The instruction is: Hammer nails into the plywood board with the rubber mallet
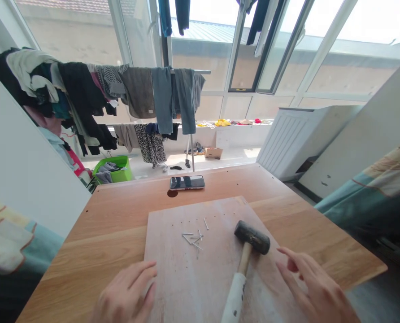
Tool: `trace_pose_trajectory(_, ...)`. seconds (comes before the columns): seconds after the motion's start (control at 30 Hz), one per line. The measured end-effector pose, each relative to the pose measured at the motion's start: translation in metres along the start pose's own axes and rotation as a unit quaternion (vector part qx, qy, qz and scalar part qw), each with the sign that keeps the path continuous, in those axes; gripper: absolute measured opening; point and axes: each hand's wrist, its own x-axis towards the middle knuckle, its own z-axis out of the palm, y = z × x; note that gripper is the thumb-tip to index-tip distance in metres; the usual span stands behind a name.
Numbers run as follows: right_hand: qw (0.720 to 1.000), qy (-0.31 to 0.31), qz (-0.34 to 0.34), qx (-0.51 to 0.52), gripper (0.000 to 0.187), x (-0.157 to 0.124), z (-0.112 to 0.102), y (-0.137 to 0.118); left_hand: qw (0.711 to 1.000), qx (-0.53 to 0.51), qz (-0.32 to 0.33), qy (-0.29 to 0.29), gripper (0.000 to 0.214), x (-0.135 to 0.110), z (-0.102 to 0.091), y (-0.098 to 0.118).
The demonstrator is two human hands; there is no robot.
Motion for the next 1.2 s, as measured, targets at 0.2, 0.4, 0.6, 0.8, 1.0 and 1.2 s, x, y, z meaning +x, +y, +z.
trace_pose_trajectory(0.2, 0.969, -0.218, -0.023, 0.116, 0.04, 0.014, 0.02, -0.074, 0.965, -0.003, 0.18, -0.189, 0.029, 0.135, 0.026, 0.013)
trace_pose_trajectory(0.4, 0.923, -0.232, 0.149, 0.267, 0.03, 0.011, 0.017, -0.072, 0.903, 0.085, 0.3, -0.296, 0.019, 0.198, 0.076, 0.01)
trace_pose_trajectory(0.6, 0.878, -0.179, 0.249, 0.368, 0.048, -0.003, -0.006, -0.046, 0.896, 0.105, 0.341, -0.263, 0.019, 0.193, 0.083, 0.01)
trace_pose_trajectory(0.8, 0.976, -0.122, 0.114, 0.139, 0.058, 0.014, -0.008, -0.028, 0.946, -0.088, 0.174, -0.259, 0.031, 0.204, 0.109, 0.005)
trace_pose_trajectory(1.0, 0.984, -0.114, 0.091, 0.104, 0.062, 0.01, 0.009, -0.024, 0.919, -0.34, 0.029, -0.195, 0.035, 0.228, 0.165, 0.015)
trace_pose_trajectory(1.2, 0.985, -0.09, 0.111, 0.098, 0.062, 0.007, 0.013, -0.026, 0.903, -0.391, 0.008, -0.177, 0.023, 0.238, 0.186, 0.028)
